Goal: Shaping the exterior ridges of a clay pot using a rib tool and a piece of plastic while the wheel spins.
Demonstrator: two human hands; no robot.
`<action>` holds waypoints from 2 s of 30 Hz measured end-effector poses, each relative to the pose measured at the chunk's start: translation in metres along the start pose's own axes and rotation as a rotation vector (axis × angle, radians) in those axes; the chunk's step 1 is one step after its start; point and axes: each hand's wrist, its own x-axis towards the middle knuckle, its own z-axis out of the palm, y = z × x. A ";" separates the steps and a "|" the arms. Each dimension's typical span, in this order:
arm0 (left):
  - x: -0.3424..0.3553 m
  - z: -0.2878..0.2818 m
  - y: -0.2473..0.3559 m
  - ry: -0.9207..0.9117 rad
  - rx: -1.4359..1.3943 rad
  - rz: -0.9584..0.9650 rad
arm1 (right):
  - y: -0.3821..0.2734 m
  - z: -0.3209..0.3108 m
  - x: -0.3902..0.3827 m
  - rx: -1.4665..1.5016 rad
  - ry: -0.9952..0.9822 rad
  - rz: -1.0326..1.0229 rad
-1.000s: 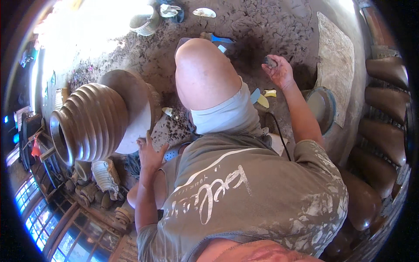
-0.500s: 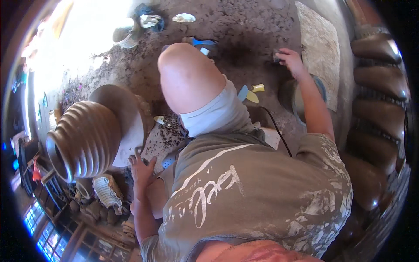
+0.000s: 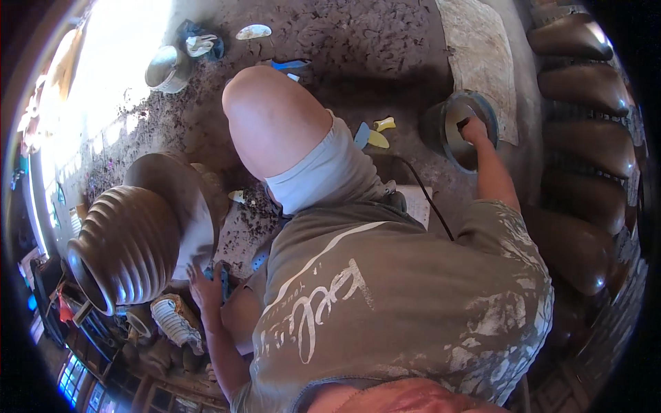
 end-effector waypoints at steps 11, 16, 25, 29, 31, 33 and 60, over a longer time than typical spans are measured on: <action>0.021 -0.014 0.090 -0.054 -0.174 0.060 | 0.023 0.064 0.036 -0.149 -0.087 -0.031; 0.033 0.024 0.081 0.311 -0.227 0.460 | 0.019 0.054 0.027 -0.177 -0.060 -0.131; 0.035 0.066 -0.157 0.369 -0.417 -0.204 | -0.017 0.012 0.018 0.010 0.013 -0.086; 0.132 0.081 -0.142 0.422 -0.907 -0.630 | 0.066 0.012 0.096 -0.416 0.304 -0.640; 0.073 0.062 -0.205 0.526 -1.435 -0.799 | -0.003 0.029 0.086 0.370 -0.259 -0.306; 0.071 0.055 -0.207 0.463 -1.524 -0.935 | -0.033 -0.004 0.043 0.930 -0.360 -0.061; 0.093 0.096 -0.008 0.876 -2.209 -0.666 | -0.679 -0.179 -0.473 0.767 0.129 -1.846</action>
